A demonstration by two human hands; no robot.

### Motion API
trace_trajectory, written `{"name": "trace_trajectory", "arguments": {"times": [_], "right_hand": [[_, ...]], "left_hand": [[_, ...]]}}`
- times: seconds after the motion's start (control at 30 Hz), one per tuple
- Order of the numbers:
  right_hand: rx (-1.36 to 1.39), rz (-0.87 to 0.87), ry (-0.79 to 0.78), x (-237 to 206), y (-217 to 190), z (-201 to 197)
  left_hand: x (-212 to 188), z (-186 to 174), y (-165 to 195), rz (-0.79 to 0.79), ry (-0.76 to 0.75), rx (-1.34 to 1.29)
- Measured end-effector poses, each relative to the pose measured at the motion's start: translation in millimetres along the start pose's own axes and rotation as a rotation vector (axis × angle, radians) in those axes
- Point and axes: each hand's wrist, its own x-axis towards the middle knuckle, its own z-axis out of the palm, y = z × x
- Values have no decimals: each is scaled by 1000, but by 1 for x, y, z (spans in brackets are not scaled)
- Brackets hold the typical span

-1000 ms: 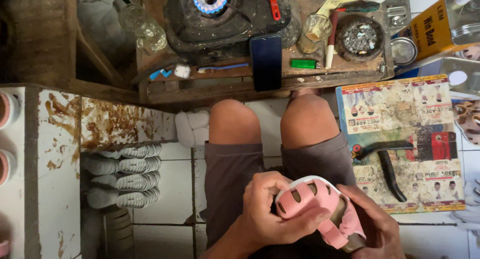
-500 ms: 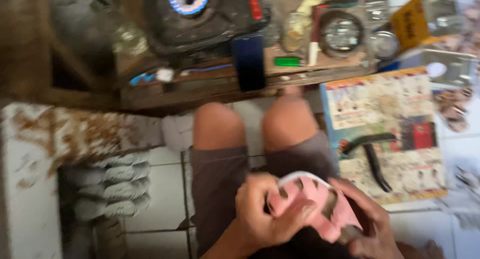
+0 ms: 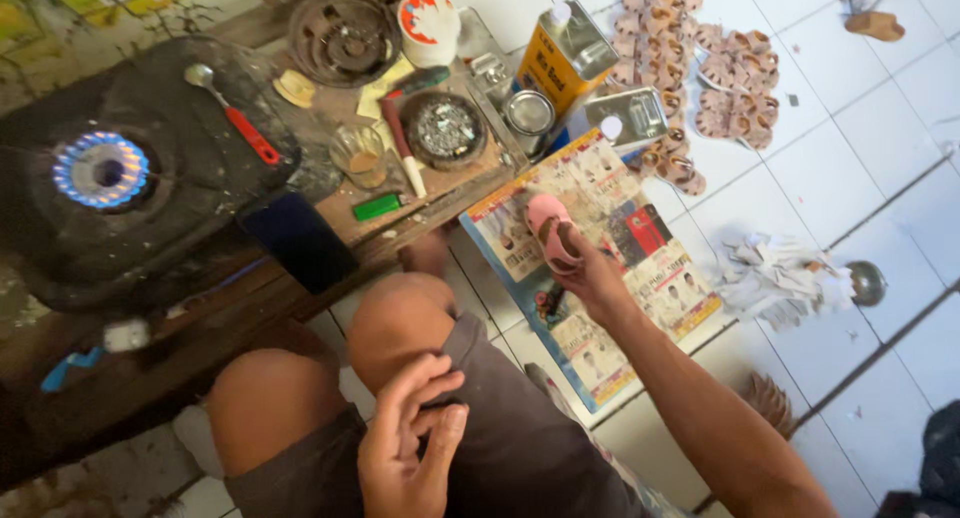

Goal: The person sits on the floor repairing a pink children's sandal. They hold the sandal over a lit gas burner to heat the sole, press and fit the white outsole onto the shoe, and trim the sole edge with a knife, repeating heating and pressing on a second sandal.

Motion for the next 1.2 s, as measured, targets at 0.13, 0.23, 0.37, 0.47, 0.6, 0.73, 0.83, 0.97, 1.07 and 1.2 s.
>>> {"name": "trace_trajectory", "arguments": {"times": [0.13, 0.23, 0.37, 0.47, 0.6, 0.73, 0.83, 0.97, 1.07, 1.2], "right_hand": [[-532, -74, 124, -9, -11, -8], [-807, -256, 203, -5, -20, -15], [-1083, -670, 218, 14, -24, -26], [-1073, -570, 202, 25, -21, -30], [-1151, -413, 88, 23, -9, -23], [-160, -67, -123, 7, 3, -3], [788, 40, -457, -20, 12, 19], [1240, 126, -858, -72, 10, 49], [1380, 241, -946, -107, 4, 67], [1351, 377, -1045, -139, 18, 71]], "left_hand": [[-1, -2, -2, -68, -3, 14], [-2, -2, 0, -73, -13, -7], [-4, -1, 0, -66, -12, 6], [-4, 1, -1, -41, -5, 31], [-1, 6, 2, -52, 30, 85], [11, 13, 8, -146, 59, 24], [21, 16, 12, -192, 58, -45], [45, 20, 19, -98, 20, -160], [71, 29, 32, 9, -5, -180], [103, 36, 60, -238, -196, -448]]}}
